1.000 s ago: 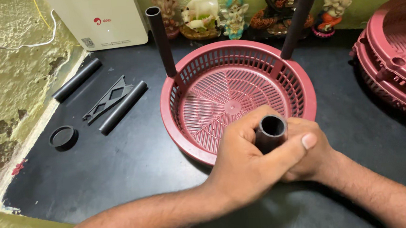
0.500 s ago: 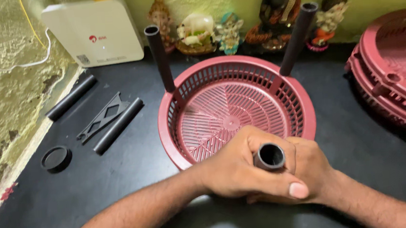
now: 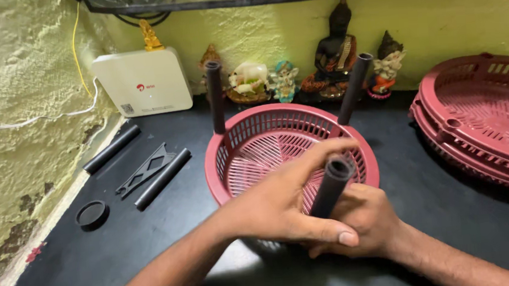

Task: The person inserts black cylindrical legs into the rim of a pink plastic basket, then attaches a curved black handle to the basket's side. The person repeats this process for multiple baskets, assembling the components by hand.

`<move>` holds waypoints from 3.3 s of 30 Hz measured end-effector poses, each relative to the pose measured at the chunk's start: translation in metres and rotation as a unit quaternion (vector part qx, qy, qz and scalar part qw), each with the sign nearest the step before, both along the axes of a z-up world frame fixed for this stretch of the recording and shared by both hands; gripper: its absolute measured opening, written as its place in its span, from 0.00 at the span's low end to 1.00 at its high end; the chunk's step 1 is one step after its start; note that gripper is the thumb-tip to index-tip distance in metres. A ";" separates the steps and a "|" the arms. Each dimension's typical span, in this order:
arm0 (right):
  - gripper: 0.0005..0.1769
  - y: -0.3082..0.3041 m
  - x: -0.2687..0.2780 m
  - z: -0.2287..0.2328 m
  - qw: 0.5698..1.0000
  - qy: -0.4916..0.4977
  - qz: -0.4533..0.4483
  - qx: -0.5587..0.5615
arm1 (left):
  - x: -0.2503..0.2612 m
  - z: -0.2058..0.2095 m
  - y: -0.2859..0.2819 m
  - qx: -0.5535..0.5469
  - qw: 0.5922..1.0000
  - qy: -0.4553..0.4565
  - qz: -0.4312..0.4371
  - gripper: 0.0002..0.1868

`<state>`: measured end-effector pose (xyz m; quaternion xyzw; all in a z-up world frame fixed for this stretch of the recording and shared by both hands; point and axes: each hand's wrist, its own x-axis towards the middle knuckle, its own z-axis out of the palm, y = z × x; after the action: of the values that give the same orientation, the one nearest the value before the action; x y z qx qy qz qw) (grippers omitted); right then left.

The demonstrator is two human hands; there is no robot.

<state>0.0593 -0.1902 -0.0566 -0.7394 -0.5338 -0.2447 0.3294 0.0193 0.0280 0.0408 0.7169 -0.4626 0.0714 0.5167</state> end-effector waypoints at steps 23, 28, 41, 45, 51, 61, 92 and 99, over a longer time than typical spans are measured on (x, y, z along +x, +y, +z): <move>0.34 0.068 -0.081 0.023 0.856 0.448 0.159 0.201 | -0.015 0.089 0.062 0.058 0.914 -0.363 0.172 0.33; 0.32 0.040 -0.075 0.051 0.972 0.181 0.142 0.050 | -0.014 0.086 0.066 0.100 0.915 -0.356 0.158 0.22; 0.12 -0.002 -0.089 0.147 0.907 -0.377 -0.175 -0.068 | -0.013 0.075 0.070 0.072 0.920 -0.353 0.158 0.14; 0.18 0.007 -0.077 0.146 0.906 -0.377 -0.176 -0.076 | -0.018 0.074 0.064 0.079 0.918 -0.356 0.157 0.16; 0.20 0.004 -0.077 0.140 0.913 -0.357 -0.185 -0.063 | -0.029 0.074 0.056 0.099 0.905 -0.362 0.202 0.26; 0.23 -0.004 -0.063 0.138 0.911 -0.350 -0.215 -0.040 | -0.015 0.068 0.068 0.044 0.918 -0.318 0.234 0.37; 0.26 -0.019 -0.082 0.143 0.903 -0.312 -0.290 -0.062 | -0.032 0.078 0.041 0.101 0.933 -0.311 0.151 0.41; 0.22 -0.006 -0.087 0.158 0.878 -0.315 -0.343 -0.113 | -0.017 0.068 0.037 0.053 0.946 -0.301 0.104 0.30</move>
<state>-0.0275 -0.1958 0.1016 -0.7922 -0.3462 -0.5003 -0.0470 0.0019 0.0654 0.1091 0.7325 -0.5224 0.3127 0.3044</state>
